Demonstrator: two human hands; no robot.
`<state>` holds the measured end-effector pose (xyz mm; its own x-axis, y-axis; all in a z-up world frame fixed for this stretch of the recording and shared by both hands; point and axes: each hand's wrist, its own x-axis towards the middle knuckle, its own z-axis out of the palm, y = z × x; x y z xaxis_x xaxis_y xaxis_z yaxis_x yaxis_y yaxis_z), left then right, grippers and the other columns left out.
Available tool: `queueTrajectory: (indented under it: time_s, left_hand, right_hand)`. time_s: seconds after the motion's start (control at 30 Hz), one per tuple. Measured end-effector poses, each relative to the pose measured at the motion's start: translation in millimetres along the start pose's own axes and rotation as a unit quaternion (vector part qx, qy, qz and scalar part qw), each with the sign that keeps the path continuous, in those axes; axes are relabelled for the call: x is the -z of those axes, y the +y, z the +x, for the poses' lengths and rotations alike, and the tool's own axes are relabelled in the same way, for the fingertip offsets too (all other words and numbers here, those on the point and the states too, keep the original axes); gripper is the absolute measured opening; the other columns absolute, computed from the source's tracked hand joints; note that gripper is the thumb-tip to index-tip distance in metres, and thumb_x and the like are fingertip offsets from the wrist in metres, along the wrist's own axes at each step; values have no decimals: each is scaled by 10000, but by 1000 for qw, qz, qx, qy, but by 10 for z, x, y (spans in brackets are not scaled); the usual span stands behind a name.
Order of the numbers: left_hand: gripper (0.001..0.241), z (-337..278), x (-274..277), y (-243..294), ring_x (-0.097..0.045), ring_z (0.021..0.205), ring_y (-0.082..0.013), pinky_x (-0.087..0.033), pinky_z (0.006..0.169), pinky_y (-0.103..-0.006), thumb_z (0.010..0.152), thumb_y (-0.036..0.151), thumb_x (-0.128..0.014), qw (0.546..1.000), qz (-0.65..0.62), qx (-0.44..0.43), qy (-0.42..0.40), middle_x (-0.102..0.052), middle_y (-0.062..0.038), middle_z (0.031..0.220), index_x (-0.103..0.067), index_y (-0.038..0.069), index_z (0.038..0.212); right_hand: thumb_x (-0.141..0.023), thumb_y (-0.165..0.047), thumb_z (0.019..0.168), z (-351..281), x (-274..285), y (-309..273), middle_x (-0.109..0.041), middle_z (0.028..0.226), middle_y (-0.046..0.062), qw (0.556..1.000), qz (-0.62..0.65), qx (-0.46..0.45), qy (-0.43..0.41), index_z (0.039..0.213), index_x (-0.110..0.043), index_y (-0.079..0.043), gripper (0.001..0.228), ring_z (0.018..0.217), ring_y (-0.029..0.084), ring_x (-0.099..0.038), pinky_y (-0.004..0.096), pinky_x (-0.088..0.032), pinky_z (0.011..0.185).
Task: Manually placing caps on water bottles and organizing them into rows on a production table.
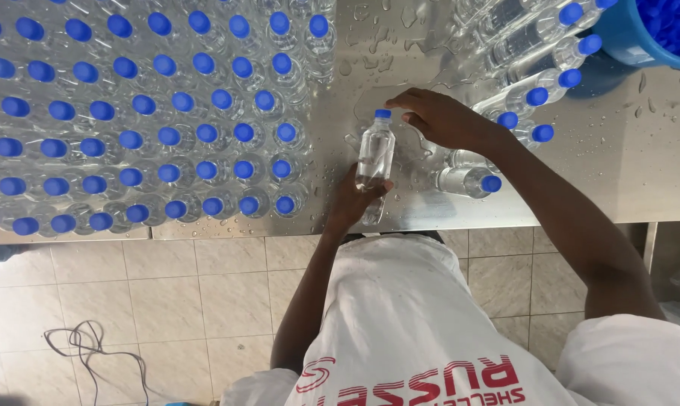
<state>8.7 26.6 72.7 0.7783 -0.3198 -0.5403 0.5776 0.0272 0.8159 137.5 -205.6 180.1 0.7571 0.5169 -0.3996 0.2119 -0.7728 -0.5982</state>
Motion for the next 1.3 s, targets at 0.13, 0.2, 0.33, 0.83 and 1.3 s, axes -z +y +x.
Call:
queueTrajectory:
  time_s: [0.13,0.2,0.33,0.83,1.3]
  left_hand:
    - [912,-26,7,81,-733,1160,-343,-644,992,-488,852,344,-958,999,11,-33,-25,-696,-254,1251,-480,82,1584]
    - [966,-61,24,114,-730,1139,-338,-642,987,-493,807,373,-1000,998,18,-51,-32,-697,-253,1231,-487,76,1569]
    - [951,-226,100,313,-707,1094,-277,-625,976,-468,769,419,-1018,991,44,-96,-84,-713,-201,1185,-542,87,1524]
    - [951,-567,18,684,-788,1043,-310,-606,989,-484,831,433,-908,936,322,-115,-84,-783,-76,1147,-445,242,1639]
    - [1070,-522,304,558,-646,1389,-320,-553,1101,-450,765,560,-877,948,121,-121,-269,-629,-130,1572,-423,139,1637]
  right_hand:
    - [-498,-85,1148,-66,131,-100,-621,1465,265,996,84,42,-9,1517,-576,-40,379,1396,482,-596,631,-522,1087]
    - [-512,-88,1141,-115,213,-147,-622,1466,273,991,120,49,-16,1513,-576,-28,382,1403,489,-590,627,-521,1095]
    - [-648,-144,1080,-225,401,-231,-690,1322,248,986,136,86,-44,1412,-640,4,364,1262,452,-685,615,-564,1053]
    - [-126,-728,1127,-674,326,-133,-705,579,167,959,-215,-136,-125,622,-643,-107,953,758,396,-803,515,-607,887]
    - [-623,-246,1096,-986,351,-474,-718,1265,145,943,-176,280,36,1416,-603,-45,378,1138,339,-712,464,-598,928]
